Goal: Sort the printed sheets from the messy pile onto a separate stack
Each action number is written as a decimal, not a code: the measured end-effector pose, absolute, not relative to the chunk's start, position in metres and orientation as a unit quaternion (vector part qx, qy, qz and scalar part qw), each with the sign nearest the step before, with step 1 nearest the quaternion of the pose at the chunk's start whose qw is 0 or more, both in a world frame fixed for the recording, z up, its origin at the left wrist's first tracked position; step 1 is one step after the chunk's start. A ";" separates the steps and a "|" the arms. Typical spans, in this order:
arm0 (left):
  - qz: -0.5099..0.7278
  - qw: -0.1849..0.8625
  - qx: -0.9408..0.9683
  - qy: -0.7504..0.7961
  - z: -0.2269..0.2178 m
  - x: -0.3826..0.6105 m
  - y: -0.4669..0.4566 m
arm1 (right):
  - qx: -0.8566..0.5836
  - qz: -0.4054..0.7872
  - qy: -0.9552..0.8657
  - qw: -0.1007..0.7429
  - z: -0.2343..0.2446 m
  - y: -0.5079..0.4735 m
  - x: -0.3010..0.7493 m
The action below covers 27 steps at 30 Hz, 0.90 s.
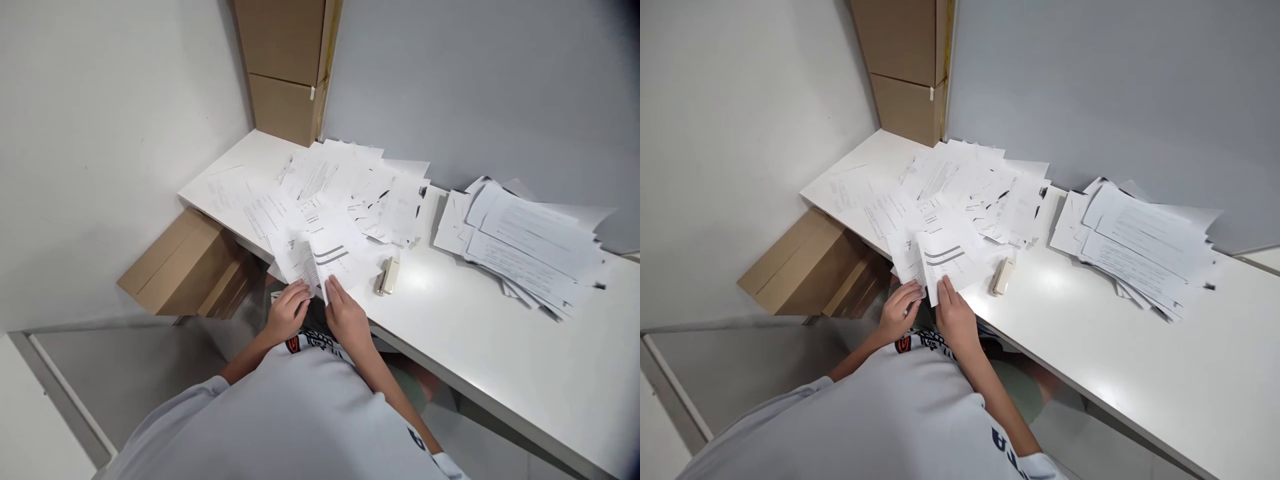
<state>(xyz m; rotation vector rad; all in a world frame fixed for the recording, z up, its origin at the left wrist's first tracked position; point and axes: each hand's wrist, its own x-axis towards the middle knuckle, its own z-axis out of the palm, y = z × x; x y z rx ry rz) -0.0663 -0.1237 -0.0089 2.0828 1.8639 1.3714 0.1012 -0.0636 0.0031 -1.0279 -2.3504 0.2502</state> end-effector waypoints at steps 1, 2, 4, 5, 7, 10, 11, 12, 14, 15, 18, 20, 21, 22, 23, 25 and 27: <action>0.437 0.022 0.681 0.588 -0.011 -0.067 -0.126 | -0.386 0.089 -0.868 0.300 0.006 -0.066 0.104; 0.430 0.030 0.694 0.576 -0.012 -0.069 -0.128 | -0.390 0.085 -0.856 0.328 0.009 -0.068 0.108; 0.409 0.053 0.724 0.553 -0.012 -0.073 -0.130 | -0.403 0.072 -0.822 0.397 0.015 -0.072 0.116; 0.393 0.066 0.744 0.536 -0.012 -0.075 -0.131 | -0.406 0.061 -0.804 0.430 0.017 -0.074 0.119; 0.359 0.083 0.786 0.497 -0.011 -0.078 -0.129 | -0.400 0.039 -0.781 0.479 0.017 -0.079 0.123; 0.351 0.065 0.814 0.459 -0.009 -0.078 -0.123 | -0.383 0.031 -0.780 0.493 0.012 -0.081 0.124; 0.357 0.060 0.814 0.455 -0.008 -0.077 -0.122 | -0.385 0.029 -0.782 0.489 0.010 -0.080 0.124; 0.362 0.061 0.811 0.455 -0.008 -0.077 -0.121 | -0.393 0.025 -0.784 0.479 0.008 -0.079 0.124; 0.374 0.083 0.800 0.462 -0.007 -0.075 -0.121 | -0.413 0.026 -0.794 0.445 0.005 -0.076 0.125; 0.385 0.102 0.787 0.471 -0.006 -0.074 -0.123 | -0.418 0.035 -0.803 0.424 0.003 -0.075 0.126; 0.439 0.166 0.721 0.509 -0.003 -0.074 -0.127 | -0.413 0.074 -0.827 0.374 -0.001 -0.075 0.129; 0.466 0.204 0.676 0.533 0.001 -0.076 -0.129 | -0.412 0.085 -0.835 0.354 -0.004 -0.077 0.130; 0.471 0.220 0.659 0.544 0.003 -0.078 -0.129 | -0.413 0.090 -0.839 0.341 -0.006 -0.078 0.129; 0.471 0.233 0.644 0.555 0.006 -0.079 -0.128 | -0.411 0.095 -0.846 0.327 -0.008 -0.079 0.128; 0.469 0.245 0.632 0.565 0.009 -0.081 -0.127 | -0.406 0.104 -0.853 0.310 -0.009 -0.079 0.126; 0.465 0.269 0.614 0.578 0.013 -0.084 -0.125 | -0.392 0.127 -0.868 0.277 -0.011 -0.080 0.121; 0.467 0.287 0.602 0.580 0.015 -0.086 -0.124 | -0.376 0.151 -0.876 0.262 -0.014 -0.078 0.117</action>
